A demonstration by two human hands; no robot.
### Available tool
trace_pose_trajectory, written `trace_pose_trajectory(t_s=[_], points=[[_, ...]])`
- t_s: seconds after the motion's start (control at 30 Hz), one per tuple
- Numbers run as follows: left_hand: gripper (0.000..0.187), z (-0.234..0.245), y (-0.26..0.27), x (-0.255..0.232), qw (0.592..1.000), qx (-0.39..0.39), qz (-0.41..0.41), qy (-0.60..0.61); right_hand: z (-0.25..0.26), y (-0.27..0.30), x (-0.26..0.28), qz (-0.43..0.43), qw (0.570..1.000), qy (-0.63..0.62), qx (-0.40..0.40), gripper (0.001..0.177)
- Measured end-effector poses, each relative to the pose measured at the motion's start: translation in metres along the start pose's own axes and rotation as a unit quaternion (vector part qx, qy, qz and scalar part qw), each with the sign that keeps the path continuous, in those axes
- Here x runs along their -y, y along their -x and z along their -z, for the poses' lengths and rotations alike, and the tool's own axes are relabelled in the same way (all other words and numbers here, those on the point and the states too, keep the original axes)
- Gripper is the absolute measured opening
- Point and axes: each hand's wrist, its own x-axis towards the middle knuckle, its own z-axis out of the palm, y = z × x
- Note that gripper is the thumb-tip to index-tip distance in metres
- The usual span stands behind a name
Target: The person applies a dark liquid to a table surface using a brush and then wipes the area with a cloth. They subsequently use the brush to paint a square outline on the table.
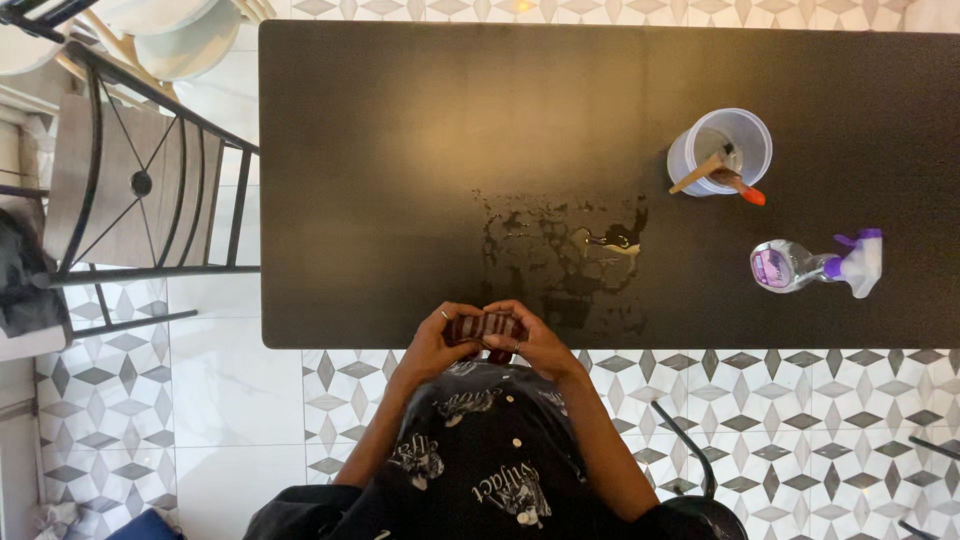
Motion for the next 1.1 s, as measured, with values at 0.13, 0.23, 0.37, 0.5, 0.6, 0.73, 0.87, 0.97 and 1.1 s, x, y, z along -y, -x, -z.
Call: trace_pose_trajectory(t_s=[0.13, 0.23, 0.37, 0.5, 0.6, 0.73, 0.87, 0.97, 1.1], points=[[0.049, 0.000, -0.028, 0.021, 0.999, 0.007, -0.047, 0.017, 0.008, -0.022, -0.001, 0.001, 0.996, -0.018, -0.092, 0.045], [0.045, 0.008, -0.057, 0.031, 0.994, 0.020, -0.015, 0.108, 0.017, -0.045, 0.014, 0.012, 0.991, 0.019, -0.131, 0.043], [0.034, 0.031, -0.112, 0.022, 0.995, 0.004, -0.075, 0.061, 0.035, -0.076, 0.048, 0.058, 0.993, 0.050, -0.085, 0.056], [0.037, 0.052, -0.172, -0.007, 0.981, -0.009, -0.181, -0.074, 0.062, -0.126, 0.081, 0.243, 0.930, 0.243, -0.130, 0.047], [0.044, 0.060, -0.211, -0.033, 0.979, -0.022, -0.170, -0.109, 0.077, -0.154, 0.108, 0.288, 0.865, 0.370, -0.177, 0.044], [0.045, 0.066, -0.244, -0.051, 0.958, -0.042, -0.229, -0.166, 0.091, -0.190, 0.130, 0.316, 0.837, 0.404, -0.191, 0.040], [0.041, 0.061, -0.251, -0.046, 0.935, -0.039, -0.220, -0.276, 0.092, -0.195, 0.134, 0.333, 0.759, 0.533, -0.169, 0.040], [0.043, 0.058, -0.252, -0.042, 0.860, -0.111, -0.294, -0.401, 0.087, -0.190, 0.139, 0.301, 0.724, 0.599, -0.159, 0.037], [0.045, 0.052, -0.262, -0.029, 0.843, -0.100, -0.265, -0.457, 0.092, -0.204, 0.138, 0.232, 0.702, 0.662, -0.125, 0.030]])
